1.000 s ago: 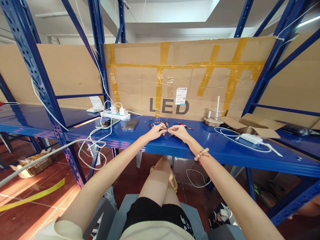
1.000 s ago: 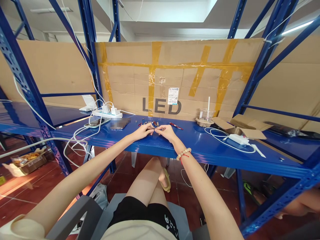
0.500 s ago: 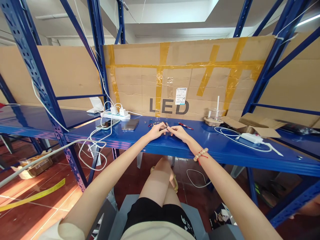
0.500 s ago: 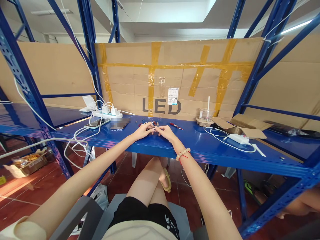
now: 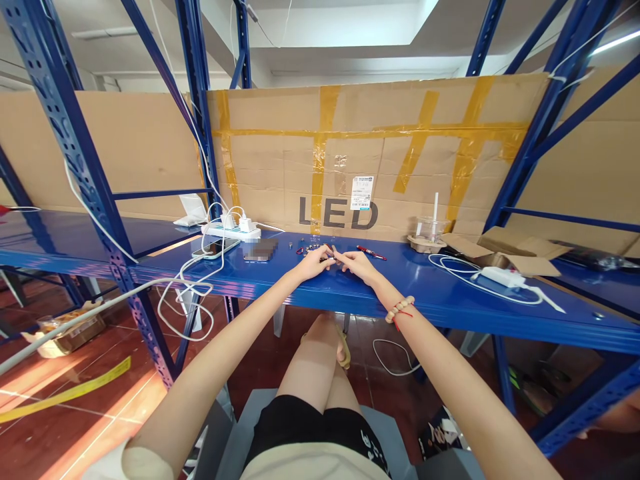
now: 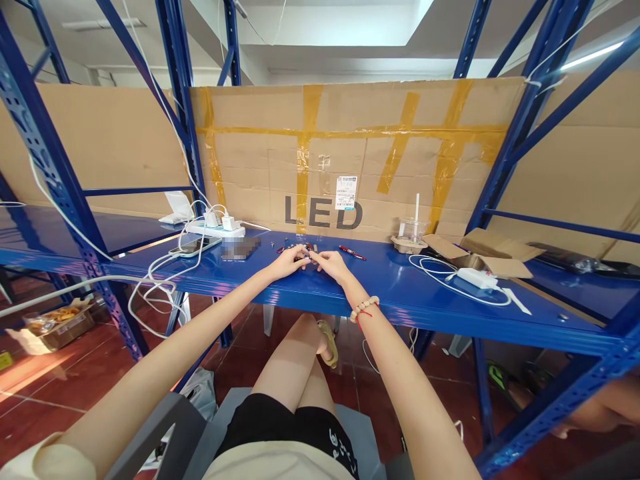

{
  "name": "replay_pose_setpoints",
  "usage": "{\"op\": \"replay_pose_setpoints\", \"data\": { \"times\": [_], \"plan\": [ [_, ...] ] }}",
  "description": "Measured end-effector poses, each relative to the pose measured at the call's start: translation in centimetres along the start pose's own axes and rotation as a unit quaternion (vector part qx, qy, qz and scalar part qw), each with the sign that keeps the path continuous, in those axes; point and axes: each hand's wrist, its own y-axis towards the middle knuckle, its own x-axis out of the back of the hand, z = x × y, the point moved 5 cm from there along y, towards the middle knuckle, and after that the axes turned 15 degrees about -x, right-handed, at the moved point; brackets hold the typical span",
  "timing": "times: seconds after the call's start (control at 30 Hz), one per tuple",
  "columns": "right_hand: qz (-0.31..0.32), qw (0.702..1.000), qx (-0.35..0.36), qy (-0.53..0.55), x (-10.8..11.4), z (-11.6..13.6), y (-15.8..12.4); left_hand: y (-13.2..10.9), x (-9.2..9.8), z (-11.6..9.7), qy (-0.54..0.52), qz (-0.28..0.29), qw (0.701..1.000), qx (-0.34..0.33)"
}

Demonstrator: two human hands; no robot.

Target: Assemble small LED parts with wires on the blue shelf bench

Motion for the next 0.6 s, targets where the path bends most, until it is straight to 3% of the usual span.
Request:
{"op": "replay_pose_setpoints", "data": {
  "times": [0.6],
  "plan": [
    [-0.002, 1.000, 0.023, -0.003, -0.35, 0.13, 0.29, -0.07, 0.04, 0.24, 0.041, 0.000, 0.999, 0.011]
  ]
}}
